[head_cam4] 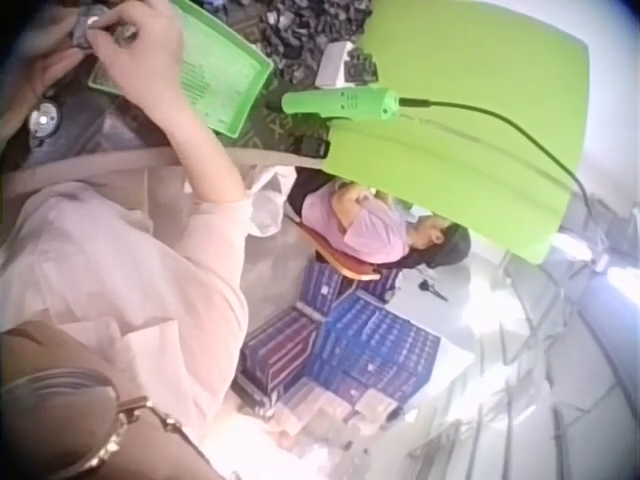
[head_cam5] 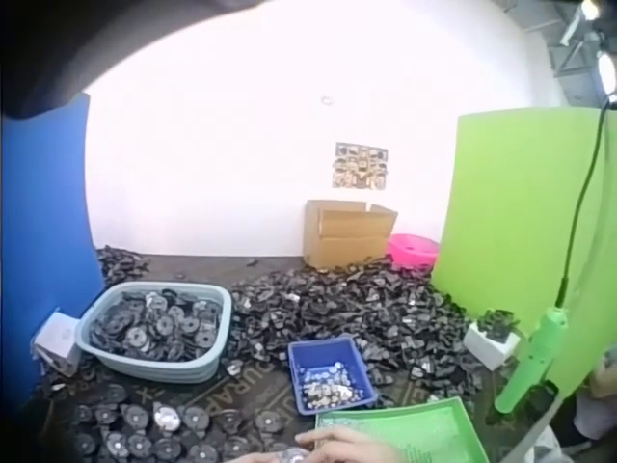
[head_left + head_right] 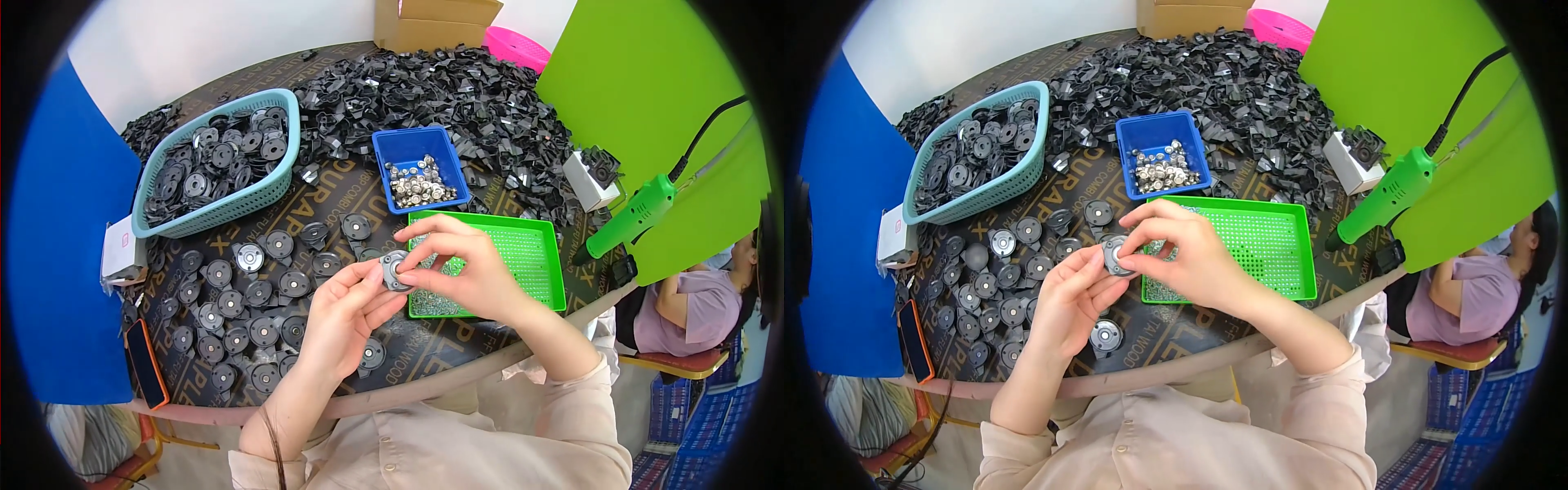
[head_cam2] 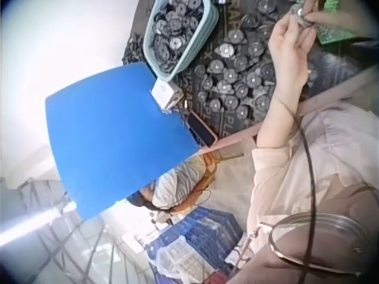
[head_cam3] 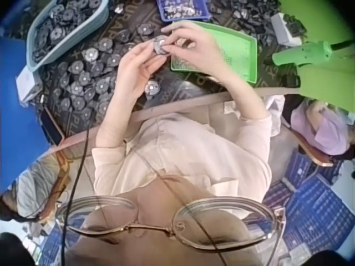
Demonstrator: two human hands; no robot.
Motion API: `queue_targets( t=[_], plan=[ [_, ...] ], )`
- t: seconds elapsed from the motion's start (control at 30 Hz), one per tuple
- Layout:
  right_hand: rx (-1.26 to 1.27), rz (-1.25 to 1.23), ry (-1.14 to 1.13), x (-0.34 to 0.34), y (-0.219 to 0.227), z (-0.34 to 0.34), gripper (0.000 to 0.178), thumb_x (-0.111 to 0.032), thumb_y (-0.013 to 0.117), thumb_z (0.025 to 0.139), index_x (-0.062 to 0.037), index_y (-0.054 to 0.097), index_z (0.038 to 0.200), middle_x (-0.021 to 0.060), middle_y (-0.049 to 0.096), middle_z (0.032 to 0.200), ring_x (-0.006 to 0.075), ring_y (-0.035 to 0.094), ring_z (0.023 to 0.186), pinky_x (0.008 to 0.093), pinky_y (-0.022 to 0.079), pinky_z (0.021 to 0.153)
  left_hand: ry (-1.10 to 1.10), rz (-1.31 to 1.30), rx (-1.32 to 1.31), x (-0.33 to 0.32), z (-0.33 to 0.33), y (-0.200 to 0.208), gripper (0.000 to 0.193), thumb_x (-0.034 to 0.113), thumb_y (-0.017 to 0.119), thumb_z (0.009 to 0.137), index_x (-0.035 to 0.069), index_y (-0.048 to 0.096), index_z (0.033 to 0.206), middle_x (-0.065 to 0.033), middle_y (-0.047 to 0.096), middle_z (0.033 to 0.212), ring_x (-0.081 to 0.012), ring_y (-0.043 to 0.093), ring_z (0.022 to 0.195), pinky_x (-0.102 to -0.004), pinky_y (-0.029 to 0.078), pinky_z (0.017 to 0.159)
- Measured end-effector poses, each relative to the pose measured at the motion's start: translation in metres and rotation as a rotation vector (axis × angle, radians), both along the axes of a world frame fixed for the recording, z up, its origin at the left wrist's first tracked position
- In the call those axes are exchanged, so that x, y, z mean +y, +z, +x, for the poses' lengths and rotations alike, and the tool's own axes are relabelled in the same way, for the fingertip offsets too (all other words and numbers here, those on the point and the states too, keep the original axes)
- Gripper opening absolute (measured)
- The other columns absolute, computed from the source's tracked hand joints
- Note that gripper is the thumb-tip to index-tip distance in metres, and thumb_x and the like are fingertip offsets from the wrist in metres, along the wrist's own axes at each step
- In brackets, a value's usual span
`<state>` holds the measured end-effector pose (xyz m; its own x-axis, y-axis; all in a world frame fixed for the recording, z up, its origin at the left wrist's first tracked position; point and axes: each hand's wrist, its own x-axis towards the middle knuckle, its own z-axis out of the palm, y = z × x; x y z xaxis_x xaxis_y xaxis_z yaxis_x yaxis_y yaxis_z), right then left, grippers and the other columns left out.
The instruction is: Assembling small plastic and metal components for toys using manual dexterity and an electric screwdriver.
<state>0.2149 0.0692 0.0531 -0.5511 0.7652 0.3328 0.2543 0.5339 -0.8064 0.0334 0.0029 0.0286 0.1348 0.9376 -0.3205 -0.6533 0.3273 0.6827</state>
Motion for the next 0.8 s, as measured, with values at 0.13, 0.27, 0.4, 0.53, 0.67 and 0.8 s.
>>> queue_targets(
  t=[0.13,0.27,0.4,0.53,0.67,0.8],
  plan=[
    [-0.005,0.026,-0.289,0.059,0.0,0.023,0.012,0.001,0.068,0.078,-0.0018,0.066,0.089,0.0089,0.066,0.102,0.0147,0.062,0.087,0.0266,0.051,0.072,0.011,0.005,0.016,-0.002,-0.001,-0.001,0.022,0.013,0.05,0.096,-0.001,0.054,0.113,-0.0147,0.064,0.11,-0.0249,0.065,0.103,-0.0305,0.056,0.084],
    [-0.638,0.207,-0.268,0.137,-0.026,0.082,0.026,0.013,0.057,0.074,0.0042,0.063,0.098,0.0126,0.067,0.097,0.0201,0.064,0.09,0.0297,0.053,0.078,-0.033,0.01,0.006,-0.001,0.0,0.004,0.025,0.017,0.051,0.097,-0.001,0.053,0.114,-0.015,0.064,0.111,-0.0253,0.064,0.105,-0.0315,0.054,0.087],
    [-0.54,0.001,-0.189,0.146,-0.038,0.078,0.03,0.019,0.051,0.07,0.006,0.064,0.094,0.0154,0.065,0.093,0.022,0.065,0.087,0.0303,0.055,0.073,-0.055,-0.004,-0.011,-0.003,-0.003,0.004,0.027,0.019,0.052,0.097,0.0,0.052,0.115,-0.0147,0.064,0.111,-0.0246,0.063,0.105,-0.0327,0.052,0.089],
    [-0.66,0.243,-0.206,0.154,-0.045,0.085,0.013,0.008,0.064,0.071,0.0029,0.063,0.083,0.0114,0.06,0.082,0.0241,0.065,0.075,0.0307,0.054,0.067,-0.071,-0.027,-0.019,-0.004,-0.002,0.003,0.026,0.02,0.052,0.096,0.001,0.052,0.114,-0.0141,0.064,0.111,-0.0248,0.063,0.106,-0.0326,0.052,0.088],
    [-0.706,0.421,-0.251,0.142,-0.042,0.086,0.011,-0.018,0.069,0.075,-0.0097,0.065,0.081,0.0039,0.057,0.09,0.0258,0.062,0.081,0.0369,0.049,0.068,-0.085,-0.049,-0.029,-0.003,-0.001,0.001,0.027,0.022,0.051,0.097,0.003,0.052,0.116,-0.0133,0.064,0.114,-0.0258,0.063,0.107,-0.0312,0.052,0.086],
    [-0.656,0.426,-0.469,0.131,-0.029,0.096,0.009,-0.014,0.069,0.076,-0.0082,0.065,0.082,0.0044,0.059,0.092,0.0256,0.062,0.08,0.0354,0.05,0.069,-0.105,-0.024,-0.061,-0.004,0.004,0.003,0.026,0.022,0.052,0.097,0.004,0.052,0.115,-0.0127,0.063,0.114,-0.0258,0.063,0.107,-0.0309,0.052,0.086]
  ],
)
